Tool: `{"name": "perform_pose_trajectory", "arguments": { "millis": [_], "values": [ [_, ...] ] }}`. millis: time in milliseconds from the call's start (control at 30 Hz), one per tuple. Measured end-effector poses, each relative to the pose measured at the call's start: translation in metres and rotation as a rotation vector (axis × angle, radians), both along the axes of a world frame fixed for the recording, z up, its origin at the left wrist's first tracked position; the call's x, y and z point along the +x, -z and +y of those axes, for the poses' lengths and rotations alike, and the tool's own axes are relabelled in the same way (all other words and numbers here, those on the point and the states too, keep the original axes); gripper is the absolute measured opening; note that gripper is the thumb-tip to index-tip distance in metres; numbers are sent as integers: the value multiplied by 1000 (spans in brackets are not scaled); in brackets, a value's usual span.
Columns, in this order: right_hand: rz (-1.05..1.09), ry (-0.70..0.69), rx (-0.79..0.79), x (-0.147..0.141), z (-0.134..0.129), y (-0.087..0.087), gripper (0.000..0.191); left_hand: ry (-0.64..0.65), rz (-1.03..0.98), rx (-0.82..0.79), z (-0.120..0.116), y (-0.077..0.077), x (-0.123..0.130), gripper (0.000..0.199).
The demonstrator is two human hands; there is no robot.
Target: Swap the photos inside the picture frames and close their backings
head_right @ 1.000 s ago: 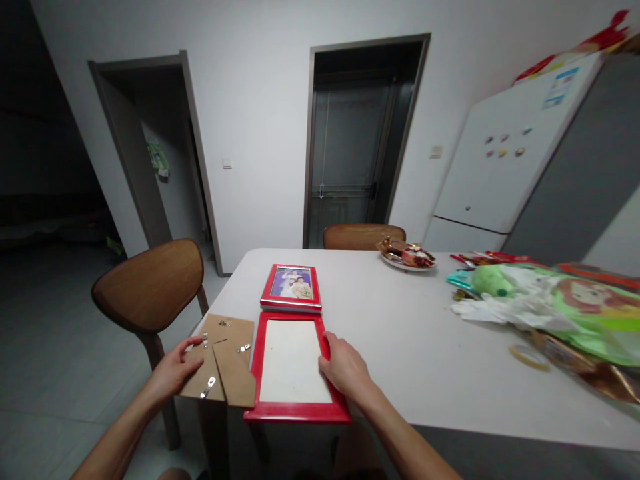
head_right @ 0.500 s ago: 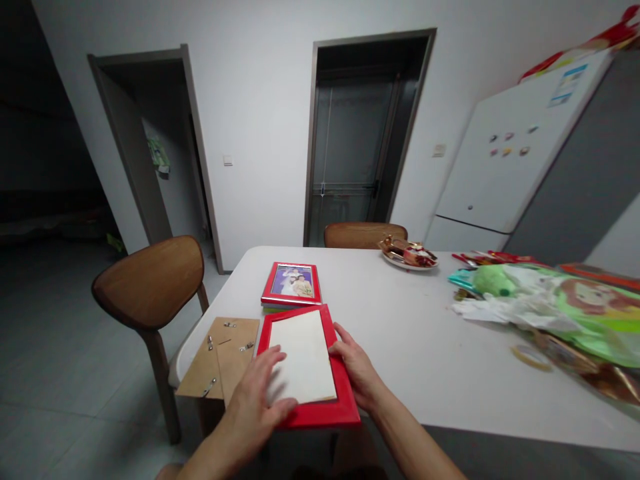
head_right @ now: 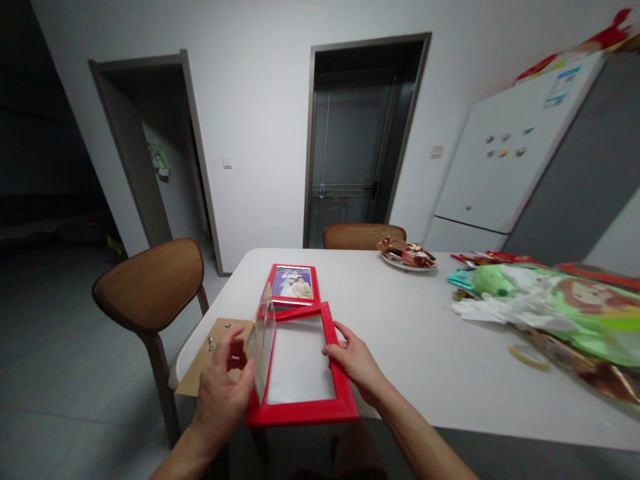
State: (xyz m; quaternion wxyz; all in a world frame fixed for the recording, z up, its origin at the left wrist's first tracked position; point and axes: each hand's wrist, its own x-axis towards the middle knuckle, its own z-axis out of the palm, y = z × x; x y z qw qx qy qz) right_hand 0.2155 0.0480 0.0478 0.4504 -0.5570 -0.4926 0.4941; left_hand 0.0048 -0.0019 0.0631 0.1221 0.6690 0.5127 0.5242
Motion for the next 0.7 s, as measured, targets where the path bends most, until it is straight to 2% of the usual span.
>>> {"name": "perform_pose_trajectory", "arguments": {
  "millis": [67, 133, 233, 300, 400, 533, 700],
  "values": [
    [-99, 32, 12, 6, 4, 6, 64, -81, -124, -109, 2, 6, -20, 41],
    [-215, 44, 34, 11, 7, 12, 60, -98, -189, -190, 4, 19, -37, 41],
    [-460, 55, 94, 17, 11, 23, 51, -97, -192, -264, 4, 40, -54, 36],
    [-630, 71, 130, 19, 13, 29, 48, -111, -137, -300, 3, 48, -58, 35],
    [-817, 94, 162, 21, 13, 35, 46, -171, 66, -362, -1, 50, -58, 33],
    [-963, 95, 157, 20, 13, 37, 44, -237, 359, -404, -4, 45, -56, 27],
    [-1081, 85, 163, 19, 12, 39, 43, -239, 470, -371, -2, 46, -56, 26]
  ]
}}
